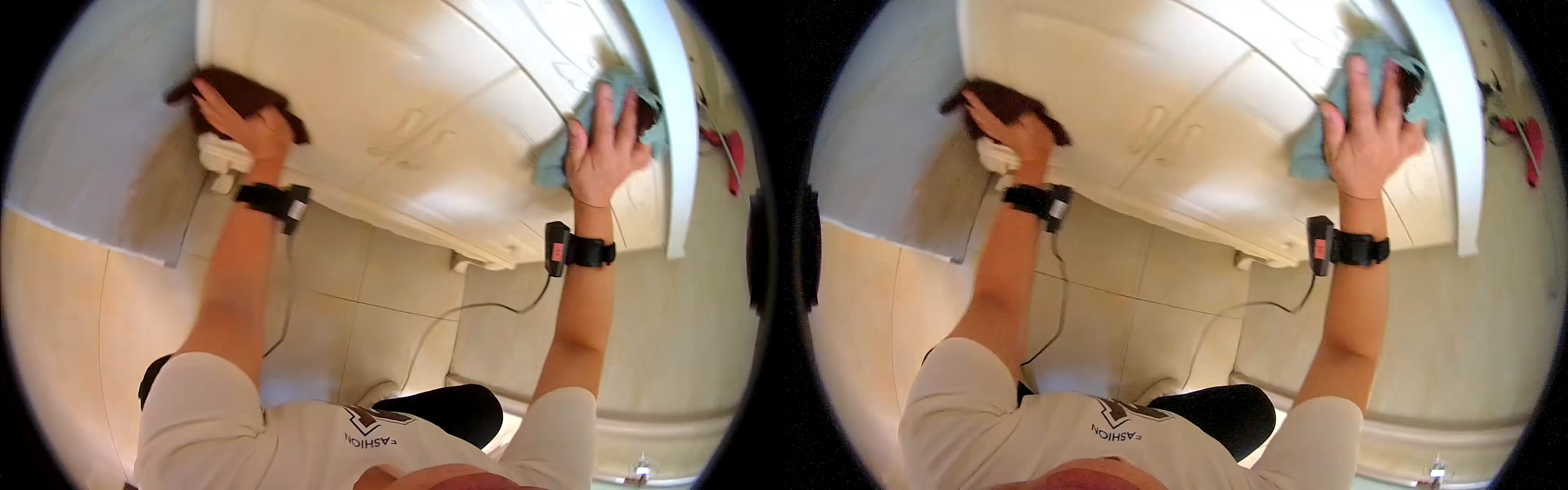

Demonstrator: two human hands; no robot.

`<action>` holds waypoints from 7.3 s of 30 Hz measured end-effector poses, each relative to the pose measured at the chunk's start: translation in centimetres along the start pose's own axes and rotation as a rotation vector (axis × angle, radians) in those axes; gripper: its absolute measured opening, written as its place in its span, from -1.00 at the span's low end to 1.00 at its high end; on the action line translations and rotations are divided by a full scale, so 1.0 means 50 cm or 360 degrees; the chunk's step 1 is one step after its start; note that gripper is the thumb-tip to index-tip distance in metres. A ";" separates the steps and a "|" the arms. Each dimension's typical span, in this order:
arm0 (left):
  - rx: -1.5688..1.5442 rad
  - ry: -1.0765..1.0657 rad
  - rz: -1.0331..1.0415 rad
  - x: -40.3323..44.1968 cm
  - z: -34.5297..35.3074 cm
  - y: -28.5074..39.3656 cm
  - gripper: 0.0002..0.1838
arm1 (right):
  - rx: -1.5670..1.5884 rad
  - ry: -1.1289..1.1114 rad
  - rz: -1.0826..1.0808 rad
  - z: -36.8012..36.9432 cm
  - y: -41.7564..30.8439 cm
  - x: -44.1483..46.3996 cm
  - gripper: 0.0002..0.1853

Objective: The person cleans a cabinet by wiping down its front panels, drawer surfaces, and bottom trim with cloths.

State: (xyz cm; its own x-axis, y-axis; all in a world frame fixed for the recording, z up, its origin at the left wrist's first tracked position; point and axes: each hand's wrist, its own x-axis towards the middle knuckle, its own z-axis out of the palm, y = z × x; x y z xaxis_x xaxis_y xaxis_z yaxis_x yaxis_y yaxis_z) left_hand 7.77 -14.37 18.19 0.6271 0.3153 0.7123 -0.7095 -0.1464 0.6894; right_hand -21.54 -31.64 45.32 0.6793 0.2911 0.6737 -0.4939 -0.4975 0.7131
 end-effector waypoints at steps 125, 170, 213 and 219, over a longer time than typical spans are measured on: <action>0.0539 -0.1033 0.1625 -0.207 0.071 -0.043 -0.42 | 0.0645 -0.1186 0.2090 0.155 -0.453 -0.623 -0.67; 0.0289 -0.1031 0.1597 -0.208 0.056 -0.100 -0.20 | -0.0298 -0.2800 0.1702 0.196 -0.259 -0.763 -0.71; 0.0288 -0.1055 0.1627 -0.219 0.058 -0.117 -0.34 | 0.0042 -0.2799 0.1343 0.171 -0.175 -0.887 -0.65; 0.0237 -0.1097 0.1402 -0.224 0.061 -0.107 -0.45 | 0.0292 -0.3024 0.1175 0.171 -0.388 -0.662 -0.67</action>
State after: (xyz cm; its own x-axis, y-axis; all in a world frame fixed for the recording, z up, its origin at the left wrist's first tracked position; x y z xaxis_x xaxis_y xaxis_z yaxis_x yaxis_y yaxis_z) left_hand 5.52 -20.00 6.91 0.0031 -0.5314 0.8471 -0.9758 -0.1867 -0.1136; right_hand -29.81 -38.60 7.51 0.0719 -0.9419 -0.3282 -0.9165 -0.1922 0.3509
